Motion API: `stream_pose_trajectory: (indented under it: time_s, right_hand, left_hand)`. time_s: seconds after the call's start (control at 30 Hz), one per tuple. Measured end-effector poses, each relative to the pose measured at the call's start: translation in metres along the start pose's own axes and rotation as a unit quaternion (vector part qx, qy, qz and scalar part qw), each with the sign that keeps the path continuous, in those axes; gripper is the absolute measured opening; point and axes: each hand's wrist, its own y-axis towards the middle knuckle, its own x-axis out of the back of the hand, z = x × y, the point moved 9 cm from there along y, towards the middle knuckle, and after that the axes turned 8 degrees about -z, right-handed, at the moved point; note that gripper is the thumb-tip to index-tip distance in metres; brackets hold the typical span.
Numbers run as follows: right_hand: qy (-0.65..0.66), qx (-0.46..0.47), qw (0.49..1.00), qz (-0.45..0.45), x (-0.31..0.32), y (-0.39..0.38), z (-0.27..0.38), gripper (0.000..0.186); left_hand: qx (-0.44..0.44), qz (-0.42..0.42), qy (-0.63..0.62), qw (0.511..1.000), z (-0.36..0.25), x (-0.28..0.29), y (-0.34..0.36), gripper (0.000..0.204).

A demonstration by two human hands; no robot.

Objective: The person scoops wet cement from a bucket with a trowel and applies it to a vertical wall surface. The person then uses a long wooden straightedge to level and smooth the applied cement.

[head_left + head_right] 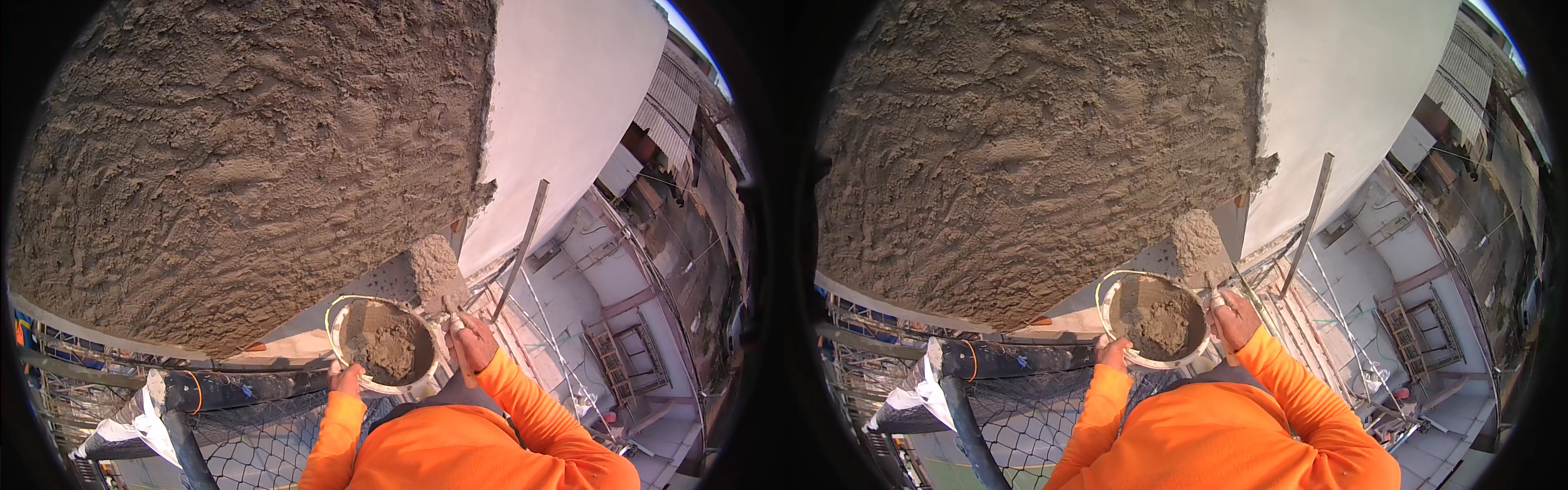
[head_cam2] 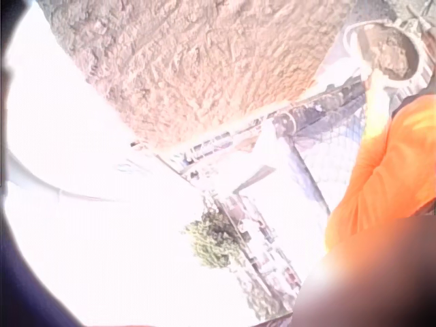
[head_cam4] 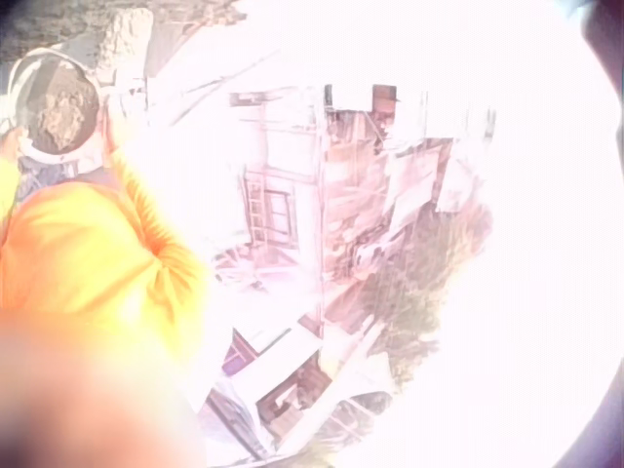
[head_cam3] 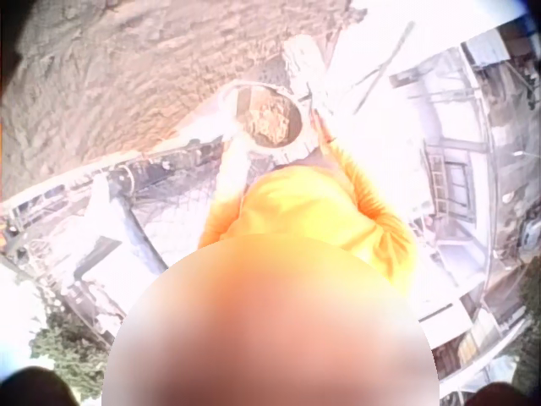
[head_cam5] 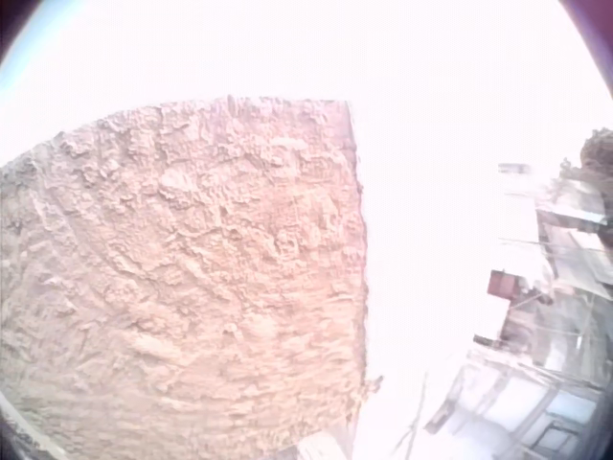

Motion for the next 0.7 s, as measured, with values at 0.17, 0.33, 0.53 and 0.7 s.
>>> stream_pose_trajectory:
  time_s: [0.17, 0.33, 0.53, 0.7]
  right_hand:
    - [0.071, 0.340, 0.914, -0.211, 0.043, -0.009, 0.113, 0.032]
    - [0.183, 0.516, 0.744, -0.383, 0.051, 0.044, 0.153, 0.045]
    - [-0.149, 0.373, 0.845, -0.354, -0.095, 0.143, 0.177, 0.040]
    - [-0.308, 0.331, 0.880, 0.147, -0.199, 0.011, 0.000, 0.045]
  left_hand:
    - [0.021, -0.012, 0.002, 1.000, -0.004, 0.010, -0.011, 0.035]
    - [-0.001, -0.012, -0.021, 1.000, -0.007, 0.025, -0.017, 0.045]
    - [0.015, -0.074, -0.003, 0.997, 0.001, 0.051, -0.026, 0.041]
    - [-0.010, -0.069, -0.083, 0.994, -0.002, 0.052, -0.020, 0.042]
